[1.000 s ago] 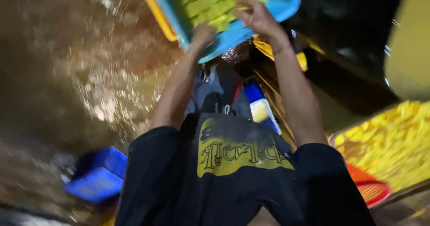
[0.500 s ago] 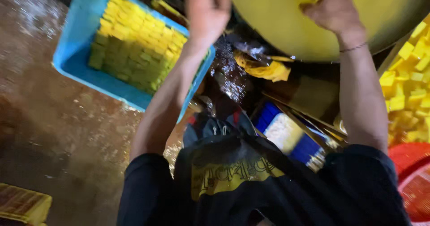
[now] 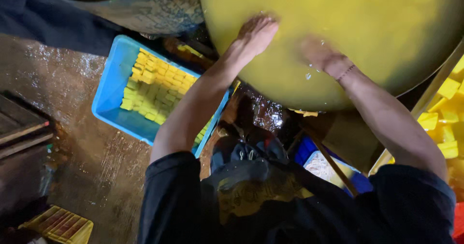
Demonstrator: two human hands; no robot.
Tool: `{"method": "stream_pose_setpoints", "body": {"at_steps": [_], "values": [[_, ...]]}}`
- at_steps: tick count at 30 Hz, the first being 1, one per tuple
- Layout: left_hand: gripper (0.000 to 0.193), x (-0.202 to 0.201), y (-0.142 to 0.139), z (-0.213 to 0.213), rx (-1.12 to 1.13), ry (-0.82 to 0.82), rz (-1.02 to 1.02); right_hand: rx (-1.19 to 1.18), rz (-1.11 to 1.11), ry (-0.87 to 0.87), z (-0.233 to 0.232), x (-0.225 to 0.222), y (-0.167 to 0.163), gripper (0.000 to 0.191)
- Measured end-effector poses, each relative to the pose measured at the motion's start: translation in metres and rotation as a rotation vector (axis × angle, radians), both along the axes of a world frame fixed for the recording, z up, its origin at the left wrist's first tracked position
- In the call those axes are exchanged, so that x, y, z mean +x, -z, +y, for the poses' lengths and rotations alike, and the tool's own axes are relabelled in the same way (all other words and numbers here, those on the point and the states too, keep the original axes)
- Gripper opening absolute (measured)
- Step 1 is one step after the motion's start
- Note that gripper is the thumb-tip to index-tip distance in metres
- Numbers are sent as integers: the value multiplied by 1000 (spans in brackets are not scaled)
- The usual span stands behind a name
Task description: The person washes yellow tofu cubes in a large water-filled basin, rubbing and rinsing each cube by hand, then places the washed cubes into a blue plastic tray. A second person occasionally reaches into the tray while the person continues washing and transferring cubes one at a time.
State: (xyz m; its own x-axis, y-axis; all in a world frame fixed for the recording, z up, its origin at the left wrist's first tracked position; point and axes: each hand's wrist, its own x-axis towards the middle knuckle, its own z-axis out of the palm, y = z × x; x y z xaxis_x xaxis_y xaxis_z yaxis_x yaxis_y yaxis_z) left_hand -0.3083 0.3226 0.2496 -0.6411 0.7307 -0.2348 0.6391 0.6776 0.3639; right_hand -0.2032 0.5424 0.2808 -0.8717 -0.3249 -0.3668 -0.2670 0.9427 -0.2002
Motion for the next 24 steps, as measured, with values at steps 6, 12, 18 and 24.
{"method": "stream_pose_setpoints", "body": {"at_steps": [6, 12, 18, 24], "values": [[56, -23, -36, 0, 333, -30, 13, -463, -139, -116, 48, -7, -27, 53], [43, -58, -74, 34, 521, -288, -12, -743, 4, 10, 80, -11, -47, 63], [40, -91, -53, 68, 344, -330, 228, -1079, -144, 453, 85, -67, -107, 34], [25, -104, -44, 72, 171, -374, 43, -798, 287, 398, 59, -153, -82, 31]]}}
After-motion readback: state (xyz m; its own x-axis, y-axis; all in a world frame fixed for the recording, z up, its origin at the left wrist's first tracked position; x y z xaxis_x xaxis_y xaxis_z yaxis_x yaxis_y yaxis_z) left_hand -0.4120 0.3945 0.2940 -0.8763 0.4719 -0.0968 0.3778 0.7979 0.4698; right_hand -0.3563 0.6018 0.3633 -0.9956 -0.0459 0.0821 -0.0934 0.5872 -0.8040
